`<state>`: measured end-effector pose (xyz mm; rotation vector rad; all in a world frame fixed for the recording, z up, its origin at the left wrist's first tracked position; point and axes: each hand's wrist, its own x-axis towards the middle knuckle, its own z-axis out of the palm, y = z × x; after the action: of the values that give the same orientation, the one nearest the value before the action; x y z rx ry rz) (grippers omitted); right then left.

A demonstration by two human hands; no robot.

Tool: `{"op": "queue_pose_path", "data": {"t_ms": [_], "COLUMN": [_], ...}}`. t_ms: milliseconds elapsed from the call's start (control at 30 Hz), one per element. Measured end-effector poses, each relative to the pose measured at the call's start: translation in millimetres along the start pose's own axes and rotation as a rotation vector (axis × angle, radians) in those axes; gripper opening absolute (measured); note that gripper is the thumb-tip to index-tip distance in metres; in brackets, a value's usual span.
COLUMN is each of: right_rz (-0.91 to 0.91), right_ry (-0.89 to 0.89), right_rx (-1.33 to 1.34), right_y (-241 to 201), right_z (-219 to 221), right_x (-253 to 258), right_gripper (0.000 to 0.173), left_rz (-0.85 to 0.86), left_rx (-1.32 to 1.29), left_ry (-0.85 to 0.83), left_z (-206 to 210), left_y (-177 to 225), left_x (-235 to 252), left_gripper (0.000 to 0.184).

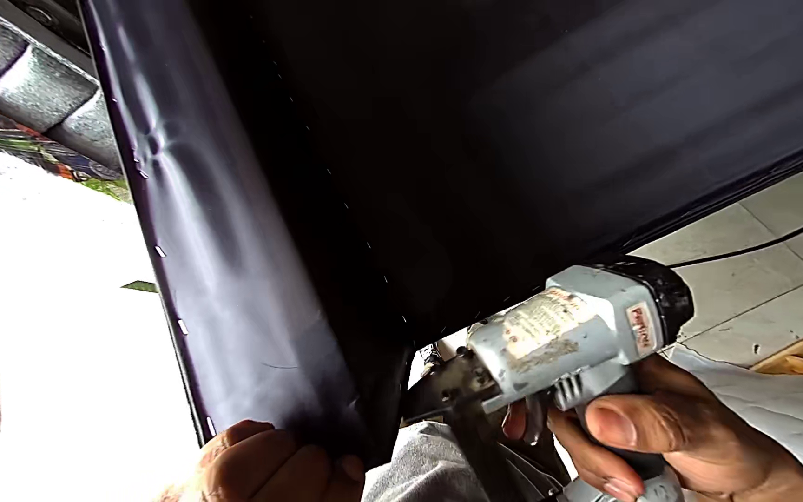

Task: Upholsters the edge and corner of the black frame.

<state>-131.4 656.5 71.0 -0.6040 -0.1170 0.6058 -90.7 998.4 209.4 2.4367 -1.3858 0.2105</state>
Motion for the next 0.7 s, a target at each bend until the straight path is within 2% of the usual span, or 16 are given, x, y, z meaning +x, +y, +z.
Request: {"op": "queue_pose_path", "data": {"t_ms": [100, 167, 267, 333, 367, 400, 433, 533, 600, 667, 700], "right_rz": [0.010, -0.067, -0.258, -0.349, -0.400, -0.400, -0.360, -0.247, -0.181, -0.213, -0.374], "right_ry": [-0.029, 0.084, 0.401, 0.615, 0.646, 0.603, 0.534, 0.361, 0.331, 0.364, 0.390], "right_rx": [-0.068, -0.264, -0.880, -1.504, -1.810, -2.011, -2.143, -2.360, -2.345, -2.271, -2.231], "right_y": [-9, -24, -51, -56, -53, -47, -41, -28, -24, -30, -33], "right_z": [5, 7, 13, 6, -1, -15, -34, -99, -109, -67, -27], "right_x": [1, -5, -2, 19, 35, 50, 62, 92, 102, 101, 97], "right_gripper": [0.023, 0.025, 0.029, 0.034, 0.038, 0.044, 0.052, 0.057, 0.056, 0.051, 0.046], "left_rz": [0.009, 0.010, -0.082, -0.207, -0.241, -0.253, -0.243, -0.205, -0.191, -0.184, -0.186], "left_rx": [0.024, -0.030, -0.352, -0.475, -0.431, -0.358, -0.296, -0.178, -0.121, -0.109, -0.112], "left_ry": [0.020, 0.035, 0.155, 0.330, 0.424, 0.463, 0.438, 0.258, 0.232, 0.265, 0.283], "left_z": [2, 4, -2, -22, -31, -37, -39, -25, -15, -10, -8], "left_y": [0, -3, -15, -23, -27, -31, -35, -33, -25, -20, -20], "left_x": [2, 4, -4, -14, -21, -31, -42, -69, -76, -79, -81], "left_gripper": [0.012, 0.012, 0.011, 0.013, 0.009, 0.006, 0.007, 0.016, 0.019, 0.019, 0.019]}}
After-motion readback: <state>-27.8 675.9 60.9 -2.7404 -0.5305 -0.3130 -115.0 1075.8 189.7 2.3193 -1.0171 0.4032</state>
